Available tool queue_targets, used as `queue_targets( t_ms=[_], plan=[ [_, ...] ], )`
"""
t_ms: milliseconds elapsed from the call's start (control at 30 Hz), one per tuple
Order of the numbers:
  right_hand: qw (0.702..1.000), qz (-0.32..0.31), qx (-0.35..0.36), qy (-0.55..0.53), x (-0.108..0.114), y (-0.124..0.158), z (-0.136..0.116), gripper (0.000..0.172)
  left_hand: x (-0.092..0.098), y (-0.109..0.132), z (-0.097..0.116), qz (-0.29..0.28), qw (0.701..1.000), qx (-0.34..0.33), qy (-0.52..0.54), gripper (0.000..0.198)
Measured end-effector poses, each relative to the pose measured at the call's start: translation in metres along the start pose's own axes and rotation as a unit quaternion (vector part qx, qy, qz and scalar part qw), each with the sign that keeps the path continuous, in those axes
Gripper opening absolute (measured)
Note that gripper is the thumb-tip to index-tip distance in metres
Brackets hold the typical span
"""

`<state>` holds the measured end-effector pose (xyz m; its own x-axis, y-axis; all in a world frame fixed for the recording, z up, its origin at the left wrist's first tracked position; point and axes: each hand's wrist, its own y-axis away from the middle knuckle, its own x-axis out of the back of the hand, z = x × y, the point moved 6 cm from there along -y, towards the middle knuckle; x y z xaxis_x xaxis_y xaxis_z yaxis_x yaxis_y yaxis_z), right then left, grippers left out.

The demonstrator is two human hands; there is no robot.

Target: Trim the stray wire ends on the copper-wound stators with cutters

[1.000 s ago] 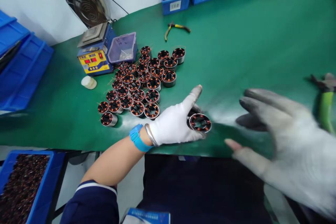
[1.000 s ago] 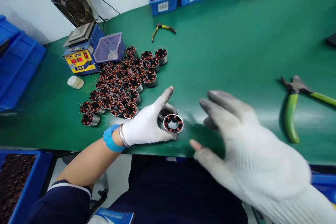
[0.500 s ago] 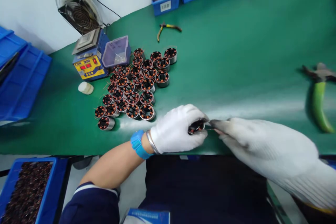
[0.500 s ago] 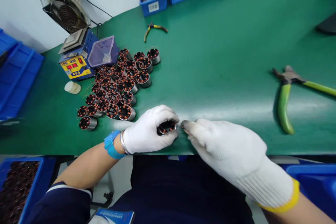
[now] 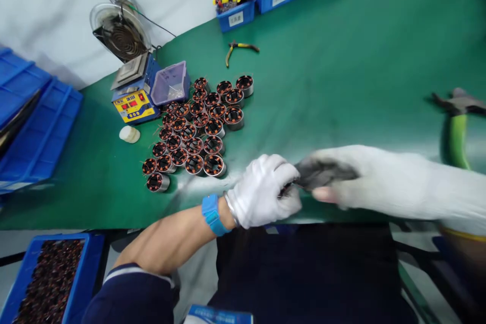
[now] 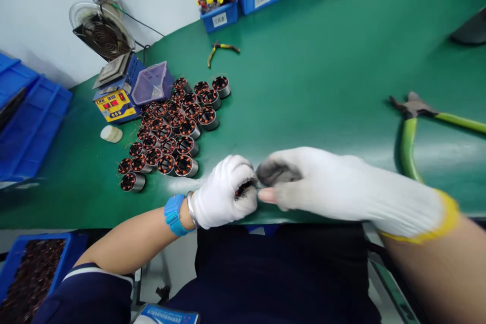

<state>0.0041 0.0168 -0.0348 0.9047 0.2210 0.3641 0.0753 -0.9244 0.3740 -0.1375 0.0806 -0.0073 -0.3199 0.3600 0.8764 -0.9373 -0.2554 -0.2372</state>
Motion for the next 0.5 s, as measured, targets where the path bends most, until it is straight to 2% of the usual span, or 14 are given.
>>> queue_targets(
  t_ms=[33,67,267,333,400,467,500],
  plan=[
    [0.998,-0.044,-0.033,-0.03,-0.009,-0.008,-0.001,0.058,0.0,0.0,0.0,0.001,1.0,0.002,-0.002,0.013],
    [0.996,-0.063,-0.056,-0.042,-0.016,-0.013,-0.002,0.053,0.0,0.0,0.0,0.003,1.0,0.003,-0.004,0.014],
    [0.989,-0.061,-0.071,-0.115,-0.033,-0.015,-0.006,0.054,-0.001,0.006,-0.003,0.062,0.997,0.047,0.002,0.021],
    [0.988,-0.042,-0.072,-0.128,-0.034,-0.012,-0.007,0.053,0.001,0.009,-0.007,0.078,0.993,0.058,0.061,0.031],
    [0.988,-0.01,-0.065,-0.142,-0.035,-0.01,-0.009,0.053,0.002,0.011,-0.012,0.062,0.985,0.052,0.152,0.057],
    [0.986,0.025,-0.048,-0.16,-0.035,-0.008,-0.013,0.055,0.003,0.011,-0.017,0.033,0.96,0.056,0.271,0.079],
    [0.984,0.043,-0.038,-0.168,-0.035,-0.006,-0.016,0.057,0.006,0.01,-0.022,0.033,0.94,0.075,0.331,0.082]
  ],
)
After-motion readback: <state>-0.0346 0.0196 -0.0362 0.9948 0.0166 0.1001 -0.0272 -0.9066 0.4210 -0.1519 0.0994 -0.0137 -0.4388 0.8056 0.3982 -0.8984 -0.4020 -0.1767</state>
